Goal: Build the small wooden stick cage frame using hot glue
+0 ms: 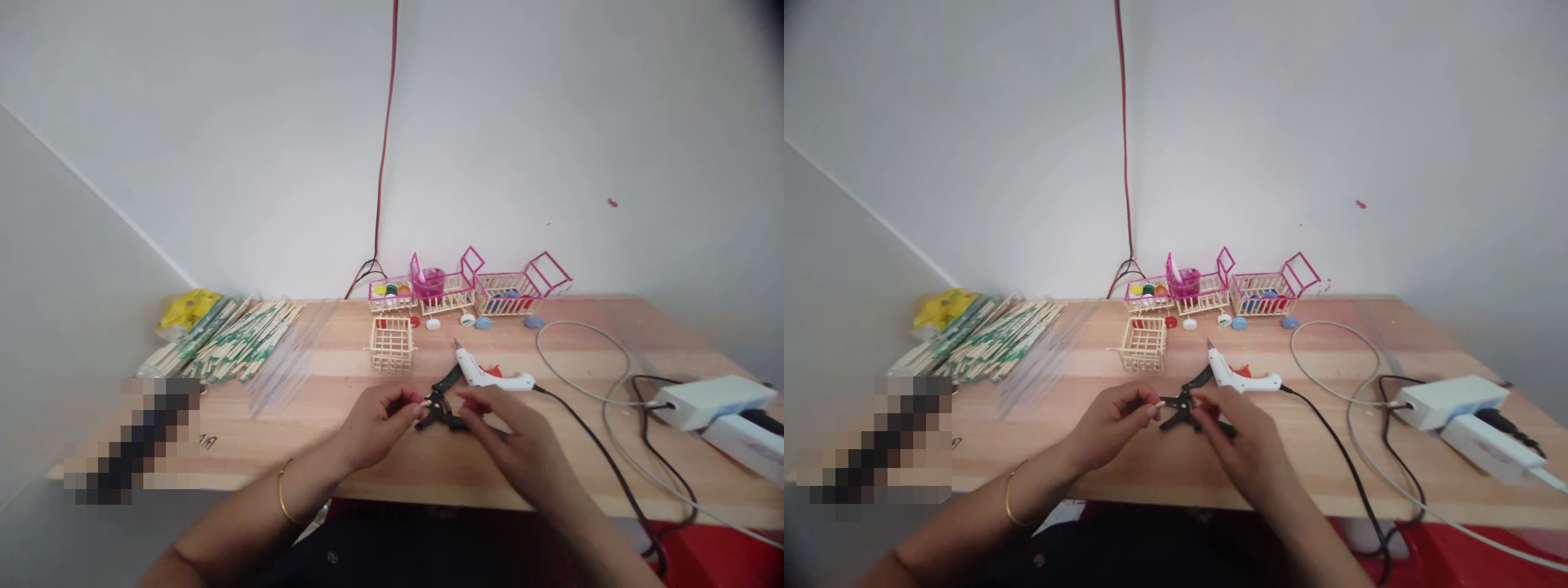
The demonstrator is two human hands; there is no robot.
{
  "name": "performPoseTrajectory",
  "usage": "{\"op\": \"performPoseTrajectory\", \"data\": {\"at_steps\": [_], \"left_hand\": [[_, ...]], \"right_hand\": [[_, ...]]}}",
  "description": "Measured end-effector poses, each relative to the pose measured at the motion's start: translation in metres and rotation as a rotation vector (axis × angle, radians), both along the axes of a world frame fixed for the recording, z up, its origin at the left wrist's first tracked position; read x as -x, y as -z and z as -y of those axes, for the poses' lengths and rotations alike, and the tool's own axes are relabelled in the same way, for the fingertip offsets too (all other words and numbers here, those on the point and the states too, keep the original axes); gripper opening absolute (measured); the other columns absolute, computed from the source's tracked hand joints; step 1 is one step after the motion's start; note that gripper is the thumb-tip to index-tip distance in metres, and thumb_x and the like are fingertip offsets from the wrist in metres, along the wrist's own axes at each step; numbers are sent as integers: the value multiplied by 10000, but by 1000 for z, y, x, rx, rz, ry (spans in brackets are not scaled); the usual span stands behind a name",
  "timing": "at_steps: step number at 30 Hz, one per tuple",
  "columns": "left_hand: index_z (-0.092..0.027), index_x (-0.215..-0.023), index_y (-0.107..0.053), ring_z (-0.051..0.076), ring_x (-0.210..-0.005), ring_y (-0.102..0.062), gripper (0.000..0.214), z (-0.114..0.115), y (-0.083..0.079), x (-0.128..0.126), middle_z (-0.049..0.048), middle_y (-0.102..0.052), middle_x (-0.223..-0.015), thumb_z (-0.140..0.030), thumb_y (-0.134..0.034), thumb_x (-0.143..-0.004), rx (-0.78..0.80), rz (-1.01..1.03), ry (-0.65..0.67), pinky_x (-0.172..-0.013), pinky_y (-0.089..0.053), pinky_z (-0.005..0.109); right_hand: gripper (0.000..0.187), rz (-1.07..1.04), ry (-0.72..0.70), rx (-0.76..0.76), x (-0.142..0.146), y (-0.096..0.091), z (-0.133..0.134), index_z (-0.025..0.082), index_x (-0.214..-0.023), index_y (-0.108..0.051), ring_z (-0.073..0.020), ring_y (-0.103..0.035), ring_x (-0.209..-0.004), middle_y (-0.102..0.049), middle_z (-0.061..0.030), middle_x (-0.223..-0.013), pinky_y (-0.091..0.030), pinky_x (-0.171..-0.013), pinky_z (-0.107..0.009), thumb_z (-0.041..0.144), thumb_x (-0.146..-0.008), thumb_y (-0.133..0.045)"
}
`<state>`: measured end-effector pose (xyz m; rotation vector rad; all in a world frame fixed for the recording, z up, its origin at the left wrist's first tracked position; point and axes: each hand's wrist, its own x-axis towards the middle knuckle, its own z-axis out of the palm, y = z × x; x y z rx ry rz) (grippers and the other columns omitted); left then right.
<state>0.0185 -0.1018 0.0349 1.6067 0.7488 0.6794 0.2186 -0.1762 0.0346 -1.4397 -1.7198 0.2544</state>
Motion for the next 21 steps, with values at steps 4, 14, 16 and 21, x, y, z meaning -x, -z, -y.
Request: {"op": "performPoseTrajectory", "data": {"at_steps": [4,14,16,21], "left_hand": [[-134,-858,-614,96,-678,-501,195,-6,0,0,8,-602,-752,-325,-586,-824,40,5,-45,-648,-387,225],[-134,-834,-614,78,-643,-474,201,-16,-13,3,-6,-571,-732,-327,-644,-787,52,66,-79,-620,-380,208],[-134,-833,-612,79,-646,-473,207,-20,-9,2,-6,-566,-736,-335,-641,-791,37,76,-77,-621,-381,209],[-133,-836,-615,82,-639,-475,199,-26,8,-1,-11,-551,-701,-330,-609,-815,-18,45,-64,-638,-385,221]], "right_hand": [[212,204,136,75,-46,4,-3,217,-1061,-601,-206,-644,-846,-678,-65,-949,-515,-738,-338,279,-888,-495],[256,455,81,108,-73,24,-14,193,-1089,-597,-252,-599,-991,-642,-111,-1086,-485,-838,-401,250,-867,-483],[336,531,106,106,-74,31,-19,201,-1162,-569,-277,-558,-1077,-611,-115,-1176,-461,-866,-431,195,-834,-496],[381,598,124,172,-81,46,-33,212,-1153,-554,-242,-595,-1012,-613,-112,-1131,-468,-776,-392,99,-807,-440]]}}
